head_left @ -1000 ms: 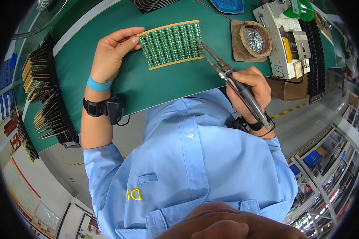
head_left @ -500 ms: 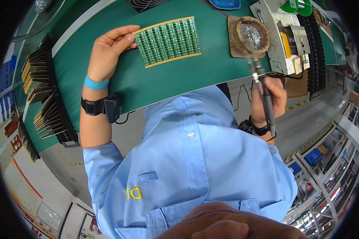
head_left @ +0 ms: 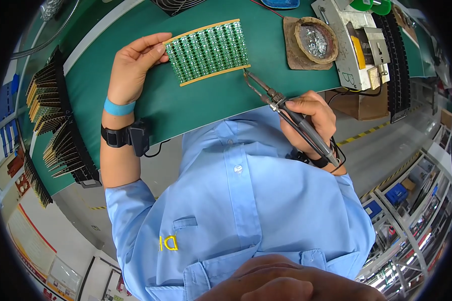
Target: The person flips a circuit board over and solders components with a soldering iron before using pliers to clip the leads. They then place the board into a rack and begin soldering a second circuit board.
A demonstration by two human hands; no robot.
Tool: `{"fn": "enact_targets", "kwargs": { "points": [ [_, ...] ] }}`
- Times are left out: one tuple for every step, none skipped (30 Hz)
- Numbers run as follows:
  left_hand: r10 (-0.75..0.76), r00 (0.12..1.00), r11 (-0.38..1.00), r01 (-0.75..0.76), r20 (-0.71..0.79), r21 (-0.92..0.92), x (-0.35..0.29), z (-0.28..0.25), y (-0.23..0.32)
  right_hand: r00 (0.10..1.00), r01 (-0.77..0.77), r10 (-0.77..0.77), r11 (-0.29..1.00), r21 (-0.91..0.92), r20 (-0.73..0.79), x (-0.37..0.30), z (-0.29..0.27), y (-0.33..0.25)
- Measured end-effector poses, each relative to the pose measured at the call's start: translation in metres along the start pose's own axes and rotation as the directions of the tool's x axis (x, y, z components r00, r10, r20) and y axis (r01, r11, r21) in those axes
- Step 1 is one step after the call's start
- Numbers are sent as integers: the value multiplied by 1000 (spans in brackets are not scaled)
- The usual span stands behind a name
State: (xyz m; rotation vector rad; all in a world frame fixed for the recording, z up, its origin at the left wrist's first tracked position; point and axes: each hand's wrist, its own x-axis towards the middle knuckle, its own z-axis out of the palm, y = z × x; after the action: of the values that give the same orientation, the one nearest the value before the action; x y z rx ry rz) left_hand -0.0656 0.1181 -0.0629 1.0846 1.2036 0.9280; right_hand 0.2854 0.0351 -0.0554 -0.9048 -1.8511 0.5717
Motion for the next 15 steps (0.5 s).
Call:
{"fn": "enact_targets", "kwargs": {
  "points": [
    [3,1000,1000,-3,1,5,0,-1,0,1000,-1,1,1000,0,0,-1,0,1],
    [6,1000,1000,-6,2,11,0,-1,0,1000,-19,19,1000,-4,-16,-3,0,1],
    [5,1000,1000,-5,2,11,1,-1,0,999,-37,37,999,-6,-31,-4,0,2],
    [7,1000,1000,-7,-1,8,1,-1,0,997,-54,54,998,-9,-47,-5,0,2],
    [10,1000,1000,-10,-4,6,1,0,1,997,-55,54,998,-9,-48,-3,1,2],
    [13,1000,1000,-13,-7,3,1,0,1,999,-28,28,1000,-1,-41,1,3,2],
    [13,1000,1000,-13,-6,4,1,0,1,999,-1,2,1000,7,-35,5,6,3],
    [19,1000,1000,-19,-10,5,1,0,0,999,25,-25,1000,14,-28,8,8,3],
    [25,1000,1000,-25,-14,7,1,-1,-1,999,25,-25,1000,14,-30,10,9,2],
    [32,999,999,-31,-18,9,1,-1,-2,1000,3,-3,1000,5,-28,11,9,2],
    [32,999,999,-32,-19,9,1,-1,-1,999,-18,18,1000,-3,-26,13,10,1],
    [36,999,999,-36,-19,6,0,-1,-1,999,-39,39,999,-11,-24,14,11,1],
    [40,999,999,-40,-18,4,0,-1,-1,999,-39,38,999,-10,-23,15,11,2],
    [44,999,999,-44,-18,1,0,-1,-2,999,-32,32,999,-13,-26,16,12,3],
    [44,999,999,-44,-19,0,0,-1,-1,999,-26,25,1000,-15,-29,17,13,4]
  ]
}}
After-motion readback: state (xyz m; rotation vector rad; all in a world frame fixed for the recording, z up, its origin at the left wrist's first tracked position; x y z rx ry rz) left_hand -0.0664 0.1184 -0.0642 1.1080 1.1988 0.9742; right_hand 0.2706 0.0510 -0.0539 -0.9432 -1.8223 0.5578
